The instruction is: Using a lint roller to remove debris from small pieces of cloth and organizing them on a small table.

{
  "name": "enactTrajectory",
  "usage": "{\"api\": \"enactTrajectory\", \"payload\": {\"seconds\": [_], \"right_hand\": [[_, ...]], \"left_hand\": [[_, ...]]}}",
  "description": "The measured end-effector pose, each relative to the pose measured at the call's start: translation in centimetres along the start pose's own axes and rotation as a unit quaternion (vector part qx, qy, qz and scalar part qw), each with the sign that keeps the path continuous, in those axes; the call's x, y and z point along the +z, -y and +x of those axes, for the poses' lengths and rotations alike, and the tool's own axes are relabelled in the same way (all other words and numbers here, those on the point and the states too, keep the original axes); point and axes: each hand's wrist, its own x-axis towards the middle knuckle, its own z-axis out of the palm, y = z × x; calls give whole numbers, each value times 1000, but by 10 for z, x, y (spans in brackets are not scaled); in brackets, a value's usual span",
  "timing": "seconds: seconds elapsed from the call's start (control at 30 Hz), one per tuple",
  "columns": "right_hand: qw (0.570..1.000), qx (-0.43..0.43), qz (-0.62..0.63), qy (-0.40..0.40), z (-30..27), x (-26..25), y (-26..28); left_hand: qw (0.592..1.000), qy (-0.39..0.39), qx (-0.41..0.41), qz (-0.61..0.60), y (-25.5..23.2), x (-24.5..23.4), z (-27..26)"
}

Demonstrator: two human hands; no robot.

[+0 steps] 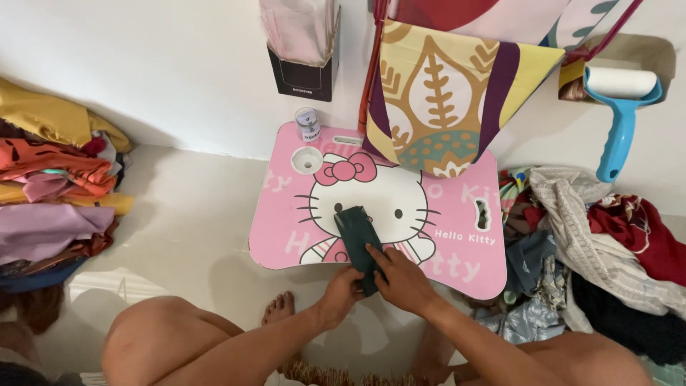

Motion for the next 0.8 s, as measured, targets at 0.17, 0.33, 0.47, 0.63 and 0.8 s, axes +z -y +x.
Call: {"api": "enactTrajectory", "payload": {"seconds": [0.17,0.33,0.47,0.63,0.8], "right_hand": [[997,34,60,33,-4,-8,10],[976,98,151,122,-1,-19,19],[932,121,309,145,6,-12,5],[869,148,452,133,14,-28,8],[863,197,459,66,23,-45,7]], "left_hand": [[999,-14,-24,36,-13,10,-12],[1000,3,-11,26,-4,1,-8],[999,-47,-17,12,0,1,-10],[997,-44,-17,68,-3,12,-16],[997,-48,-12,56,12,7,12]]}}
